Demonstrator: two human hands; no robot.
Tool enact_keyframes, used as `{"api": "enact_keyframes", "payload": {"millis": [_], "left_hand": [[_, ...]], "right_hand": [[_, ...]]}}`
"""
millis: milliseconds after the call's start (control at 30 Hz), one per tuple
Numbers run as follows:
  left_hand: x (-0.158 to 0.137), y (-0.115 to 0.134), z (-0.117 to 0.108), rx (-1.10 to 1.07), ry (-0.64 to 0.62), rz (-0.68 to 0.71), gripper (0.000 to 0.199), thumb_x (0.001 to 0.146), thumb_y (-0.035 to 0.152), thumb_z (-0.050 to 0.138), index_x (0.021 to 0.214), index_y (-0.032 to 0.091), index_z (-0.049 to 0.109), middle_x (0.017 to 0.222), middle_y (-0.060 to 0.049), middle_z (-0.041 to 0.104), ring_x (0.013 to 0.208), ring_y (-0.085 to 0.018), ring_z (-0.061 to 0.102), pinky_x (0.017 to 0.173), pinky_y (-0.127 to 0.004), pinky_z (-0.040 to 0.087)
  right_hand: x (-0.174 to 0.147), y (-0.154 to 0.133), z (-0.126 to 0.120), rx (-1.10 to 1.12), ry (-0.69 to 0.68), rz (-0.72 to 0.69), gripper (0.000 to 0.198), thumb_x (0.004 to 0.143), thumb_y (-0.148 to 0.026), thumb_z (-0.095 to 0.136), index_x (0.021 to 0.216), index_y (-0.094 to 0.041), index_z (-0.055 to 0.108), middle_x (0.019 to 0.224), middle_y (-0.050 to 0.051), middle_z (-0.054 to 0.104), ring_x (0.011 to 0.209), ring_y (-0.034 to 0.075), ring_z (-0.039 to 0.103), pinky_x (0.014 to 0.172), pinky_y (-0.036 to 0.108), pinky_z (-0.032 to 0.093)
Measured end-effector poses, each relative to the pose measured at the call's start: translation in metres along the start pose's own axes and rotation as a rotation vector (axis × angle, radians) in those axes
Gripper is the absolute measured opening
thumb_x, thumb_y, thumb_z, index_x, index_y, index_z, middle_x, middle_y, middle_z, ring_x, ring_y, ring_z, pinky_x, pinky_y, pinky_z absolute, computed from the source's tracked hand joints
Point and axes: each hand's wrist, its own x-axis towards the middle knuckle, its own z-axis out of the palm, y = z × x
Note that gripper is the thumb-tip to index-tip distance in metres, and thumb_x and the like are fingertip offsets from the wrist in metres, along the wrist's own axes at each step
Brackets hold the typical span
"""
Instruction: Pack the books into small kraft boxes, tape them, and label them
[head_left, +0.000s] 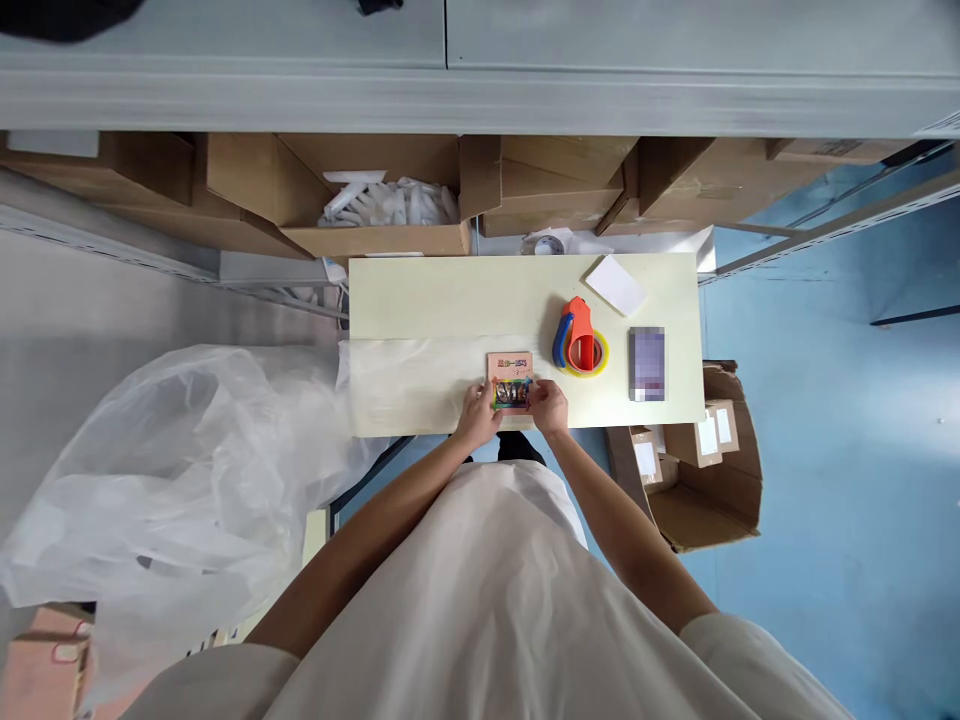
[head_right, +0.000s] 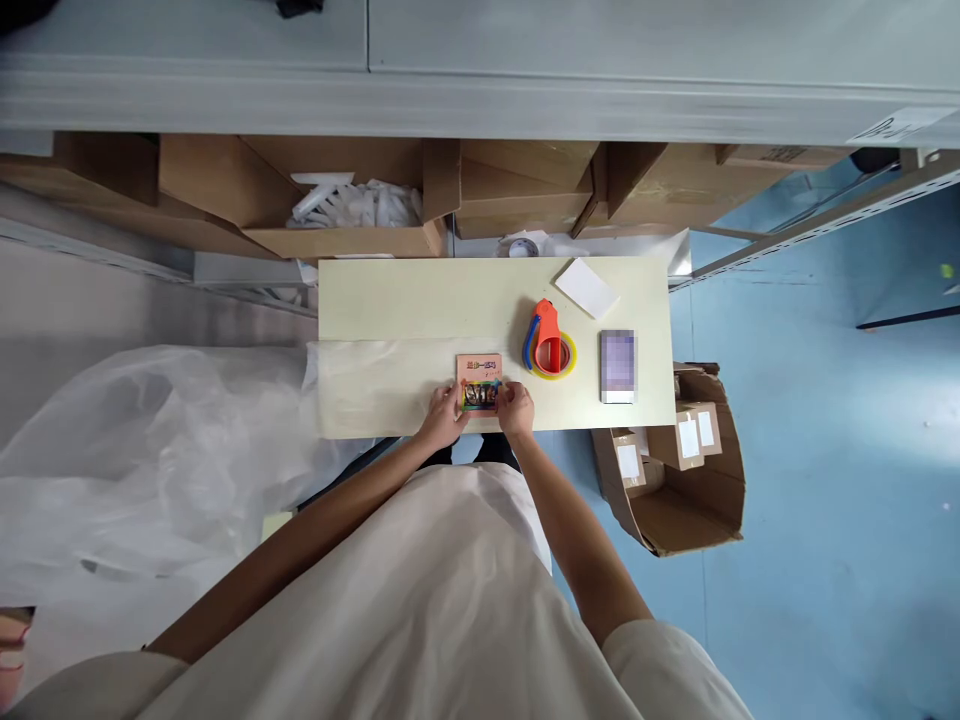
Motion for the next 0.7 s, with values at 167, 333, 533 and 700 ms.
{"api": "enact_keyframes", "payload": {"millis": [167, 333, 533, 700], "left_hand": [[-0.012, 0.003, -0.001, 0.254, -0.131, 0.128, 0.062, 0.076, 0.020, 0.056, 0.135, 0.016, 0.036, 0.134, -0.017, 0.037, 0.123, -0.031, 0.038, 0.099, -0.046, 0.038], [-0.014, -0.001, -0.001, 0.311, -0.189, 0.130, 0.060, 0.077, 0.019, 0.054, 0.134, 0.016, 0.036, 0.139, -0.017, 0.031, 0.128, -0.031, 0.035, 0.099, -0.045, 0.038], [-0.011, -0.003, -0.003, 0.240, -0.169, 0.136, 0.057, 0.075, 0.017, 0.056, 0.130, 0.017, 0.039, 0.136, -0.018, 0.035, 0.125, -0.032, 0.039, 0.100, -0.046, 0.037], [-0.010, -0.005, 0.000, 0.151, -0.151, 0.150, 0.059, 0.074, 0.015, 0.056, 0.130, 0.017, 0.039, 0.134, -0.017, 0.037, 0.128, -0.031, 0.037, 0.102, -0.047, 0.036]], "right_hand": [[-0.013, 0.014, -0.003, -0.107, 0.160, -0.137, 0.053, 0.072, -0.029, 0.056, 0.121, -0.014, 0.046, 0.123, 0.019, 0.051, 0.117, 0.029, 0.046, 0.098, 0.049, 0.038], [-0.008, 0.011, 0.001, 0.039, 0.029, 0.041, 0.071, 0.069, -0.031, 0.061, 0.133, -0.014, 0.035, 0.124, 0.020, 0.050, 0.094, 0.024, 0.060, 0.085, 0.041, 0.048], [0.017, 0.000, -0.008, 0.025, -0.115, 0.182, 0.042, 0.059, -0.038, 0.070, 0.097, -0.022, 0.062, 0.084, 0.003, 0.066, 0.083, 0.023, 0.063, 0.075, 0.037, 0.049], [0.012, -0.008, -0.001, 0.097, -0.146, 0.143, 0.033, 0.058, -0.036, 0.069, 0.087, -0.021, 0.060, 0.086, 0.002, 0.067, 0.081, 0.019, 0.062, 0.073, 0.032, 0.048]]}}
